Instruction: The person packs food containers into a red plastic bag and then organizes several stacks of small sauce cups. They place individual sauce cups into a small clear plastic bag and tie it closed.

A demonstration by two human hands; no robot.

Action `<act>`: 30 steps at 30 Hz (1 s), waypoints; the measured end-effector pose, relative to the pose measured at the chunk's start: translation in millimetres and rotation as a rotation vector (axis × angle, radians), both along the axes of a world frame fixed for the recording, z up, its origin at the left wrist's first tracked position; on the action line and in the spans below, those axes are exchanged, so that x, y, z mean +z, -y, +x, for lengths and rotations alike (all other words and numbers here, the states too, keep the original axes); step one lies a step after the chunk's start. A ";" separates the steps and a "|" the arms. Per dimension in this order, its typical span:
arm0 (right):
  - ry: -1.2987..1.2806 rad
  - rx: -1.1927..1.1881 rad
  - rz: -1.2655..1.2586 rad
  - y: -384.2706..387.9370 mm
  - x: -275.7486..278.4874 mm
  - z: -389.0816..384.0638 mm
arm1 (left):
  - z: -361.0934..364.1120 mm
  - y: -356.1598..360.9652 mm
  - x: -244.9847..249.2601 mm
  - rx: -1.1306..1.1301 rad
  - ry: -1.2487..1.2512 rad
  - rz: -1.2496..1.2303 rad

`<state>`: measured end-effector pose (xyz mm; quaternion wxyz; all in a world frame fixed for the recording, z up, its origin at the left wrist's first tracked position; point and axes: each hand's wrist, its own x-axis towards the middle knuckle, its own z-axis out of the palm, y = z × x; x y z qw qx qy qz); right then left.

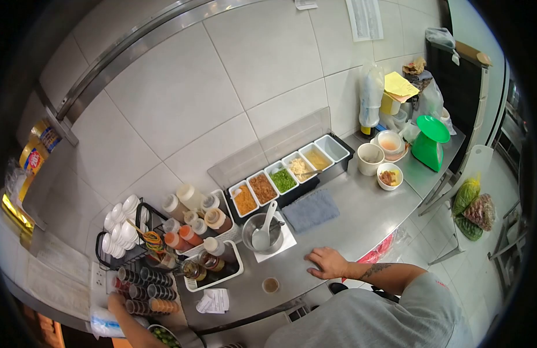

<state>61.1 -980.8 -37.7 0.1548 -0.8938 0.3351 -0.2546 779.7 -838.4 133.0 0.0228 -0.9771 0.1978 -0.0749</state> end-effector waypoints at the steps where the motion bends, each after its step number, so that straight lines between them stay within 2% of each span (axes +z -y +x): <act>1: -0.012 0.007 0.013 -0.9 2.4 0.1 | -4.6 -0.6 2.2 0.015 -0.036 0.005; 3: -0.015 0.004 0.018 -1.5 6.6 0.4 | 25.5 -2.3 -12.0 0.012 -0.048 0.064; 6: -0.016 0.005 0.020 -1.3 7.7 0.4 | 17.2 -3.8 -12.3 -0.019 -0.025 0.048; 10: 0.029 0.009 -0.026 1.8 0.8 2.4 | -41.3 3.4 14.6 -0.034 -0.019 0.001; 13: -0.004 0.006 0.026 0.2 3.5 1.0 | -43.9 0.4 12.0 -0.025 0.082 -0.104; 16: -0.002 0.006 0.015 0.7 4.2 1.0 | -40.1 3.5 27.3 -0.053 0.098 -0.035; 19: -0.012 -0.001 0.031 1.5 5.8 1.2 | -33.6 2.9 41.8 -0.133 0.258 -0.101; 22: 0.009 0.016 0.030 1.3 6.0 0.9 | -107.7 16.6 91.7 -0.126 0.271 -0.219; 24: 0.023 0.019 0.021 2.6 5.5 -0.6 | -124.9 19.7 99.7 -0.259 0.333 -0.304; 26: 0.039 0.036 0.026 2.3 5.0 0.4 | -184.7 18.3 114.7 -0.528 0.301 -0.418; 27: 0.043 0.045 0.033 2.8 6.1 -1.0 | -209.1 20.0 116.1 -0.574 0.226 -0.472; 28: 0.045 0.055 0.039 2.2 5.7 -2.2 | -251.0 20.9 118.0 -0.730 0.291 -0.562; 30: 0.056 0.070 0.058 3.4 -0.5 -2.8 | -318.1 19.1 119.0 -0.786 0.003 -0.648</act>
